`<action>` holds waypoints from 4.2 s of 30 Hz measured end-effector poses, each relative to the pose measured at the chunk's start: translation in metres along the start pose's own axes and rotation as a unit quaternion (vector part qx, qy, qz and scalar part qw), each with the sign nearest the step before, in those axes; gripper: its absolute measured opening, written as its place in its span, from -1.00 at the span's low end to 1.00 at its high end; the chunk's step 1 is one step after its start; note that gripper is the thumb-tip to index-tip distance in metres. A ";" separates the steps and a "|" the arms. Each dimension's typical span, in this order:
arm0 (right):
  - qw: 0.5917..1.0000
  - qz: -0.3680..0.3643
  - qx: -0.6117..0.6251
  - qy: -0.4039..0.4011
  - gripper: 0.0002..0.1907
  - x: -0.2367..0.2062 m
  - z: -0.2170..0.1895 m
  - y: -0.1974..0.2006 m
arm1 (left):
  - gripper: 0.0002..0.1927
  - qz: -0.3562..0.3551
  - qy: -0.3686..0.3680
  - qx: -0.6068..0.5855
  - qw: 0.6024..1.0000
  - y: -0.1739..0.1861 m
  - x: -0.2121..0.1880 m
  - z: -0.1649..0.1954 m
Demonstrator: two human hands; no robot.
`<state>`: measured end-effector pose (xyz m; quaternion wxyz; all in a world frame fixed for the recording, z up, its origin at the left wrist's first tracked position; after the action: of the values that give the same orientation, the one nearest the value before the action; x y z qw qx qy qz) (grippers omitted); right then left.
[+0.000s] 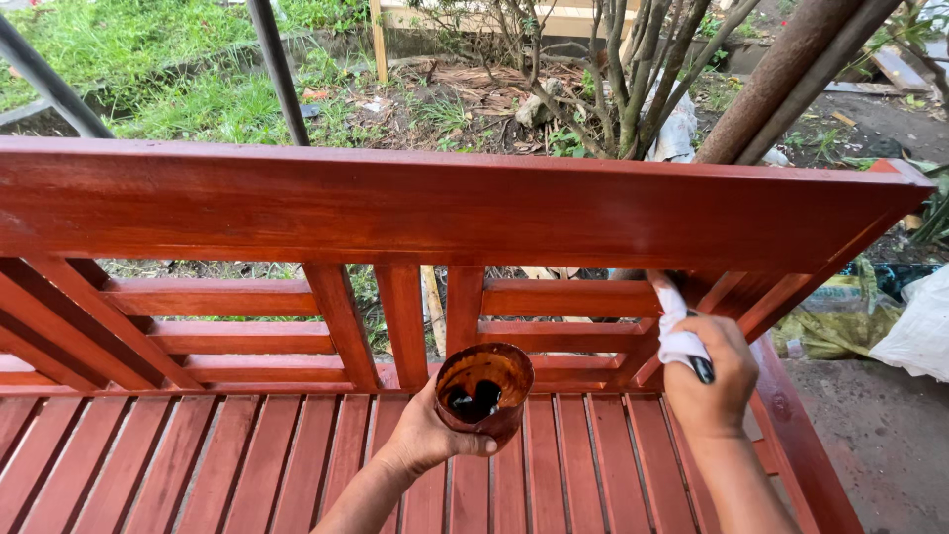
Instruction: The person applies reddish-brown wood stain to a slatted wooden bench outdoors, holding a container of stain in one hand and brushing the stain onto the backrest rails and seat slats, working across different sections of the bench. Near the end they open a small bottle and add more stain to the container before resuming brushing.
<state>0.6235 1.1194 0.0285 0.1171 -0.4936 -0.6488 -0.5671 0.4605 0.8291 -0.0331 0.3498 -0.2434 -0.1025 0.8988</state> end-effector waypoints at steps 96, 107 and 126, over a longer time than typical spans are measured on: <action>0.994 0.021 -0.097 -0.042 -0.71 -0.061 0.170 -0.035 | 0.17 -0.142 0.073 0.112 0.981 -0.101 0.073 -0.027; 0.994 0.019 -0.054 -0.095 -0.79 -0.084 0.185 -0.063 | 0.23 -0.119 0.063 0.094 0.986 -0.099 0.085 -0.058; 0.991 -0.013 -0.067 -0.115 -0.81 -0.100 0.198 -0.072 | 0.22 -0.138 0.083 0.121 0.979 -0.100 0.105 -0.068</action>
<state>0.6970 1.2468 -0.1523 0.0007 -0.5537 -0.6254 -0.5498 0.4856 0.9748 -0.0949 0.5047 -0.2567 0.0038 0.8242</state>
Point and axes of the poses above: each hand's wrist, its own x-axis towards the middle knuckle, its own y-axis out of the back of the hand, z = x × y, the point moved 1 cm from there along x, towards the middle knuckle, and after that the axes turned 14 degrees about -x, right-handed, at the moved point
